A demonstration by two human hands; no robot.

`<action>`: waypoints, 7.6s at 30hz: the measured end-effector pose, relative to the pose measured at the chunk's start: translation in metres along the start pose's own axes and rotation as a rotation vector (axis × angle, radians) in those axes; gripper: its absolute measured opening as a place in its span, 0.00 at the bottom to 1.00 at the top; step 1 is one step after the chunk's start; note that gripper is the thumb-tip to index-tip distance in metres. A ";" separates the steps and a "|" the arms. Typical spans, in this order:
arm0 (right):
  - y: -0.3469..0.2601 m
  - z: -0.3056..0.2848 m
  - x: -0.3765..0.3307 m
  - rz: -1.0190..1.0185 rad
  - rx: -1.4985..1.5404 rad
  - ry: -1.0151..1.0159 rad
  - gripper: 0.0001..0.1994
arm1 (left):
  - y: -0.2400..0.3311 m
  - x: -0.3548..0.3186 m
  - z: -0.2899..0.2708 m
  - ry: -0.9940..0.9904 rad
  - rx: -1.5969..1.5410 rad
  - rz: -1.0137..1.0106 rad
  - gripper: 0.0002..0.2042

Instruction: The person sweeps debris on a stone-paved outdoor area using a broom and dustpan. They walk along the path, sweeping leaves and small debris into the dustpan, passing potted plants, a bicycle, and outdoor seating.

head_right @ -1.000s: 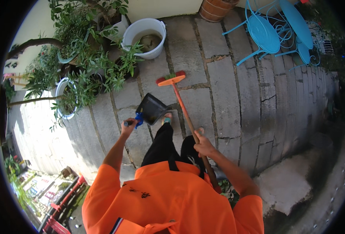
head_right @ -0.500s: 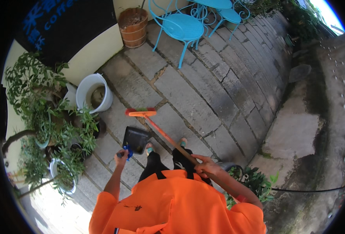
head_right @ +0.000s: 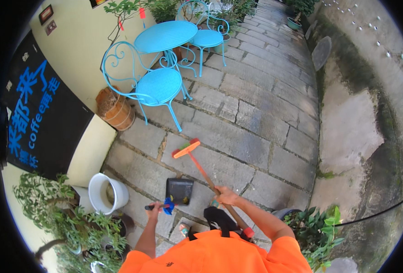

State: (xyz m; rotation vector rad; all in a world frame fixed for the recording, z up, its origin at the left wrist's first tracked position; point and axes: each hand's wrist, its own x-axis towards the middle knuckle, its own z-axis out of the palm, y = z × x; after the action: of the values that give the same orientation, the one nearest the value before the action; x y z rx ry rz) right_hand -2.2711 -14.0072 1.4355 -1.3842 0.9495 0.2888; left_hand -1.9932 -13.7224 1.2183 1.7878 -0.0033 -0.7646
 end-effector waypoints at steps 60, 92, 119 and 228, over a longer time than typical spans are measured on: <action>-0.030 -0.882 0.155 -0.253 2.605 0.984 0.08 | 0.621 0.402 1.302 -1.066 0.600 0.381 0.12; -0.201 -1.055 0.226 0.543 1.259 0.557 0.13 | 0.558 0.391 1.677 -1.833 0.879 0.443 0.11; -0.065 -0.800 0.122 0.642 1.821 1.594 0.10 | 0.486 0.091 1.640 -1.919 1.043 0.556 0.12; 0.142 -0.791 -0.190 -0.261 2.680 1.609 0.14 | 0.104 -0.397 1.619 -2.546 1.638 0.593 0.11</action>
State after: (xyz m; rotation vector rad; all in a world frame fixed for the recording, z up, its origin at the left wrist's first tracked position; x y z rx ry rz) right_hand -2.7983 -14.6325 1.5493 1.2123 1.0435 -1.9099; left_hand -3.0703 -14.9986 1.2540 -0.1368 2.0529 1.3803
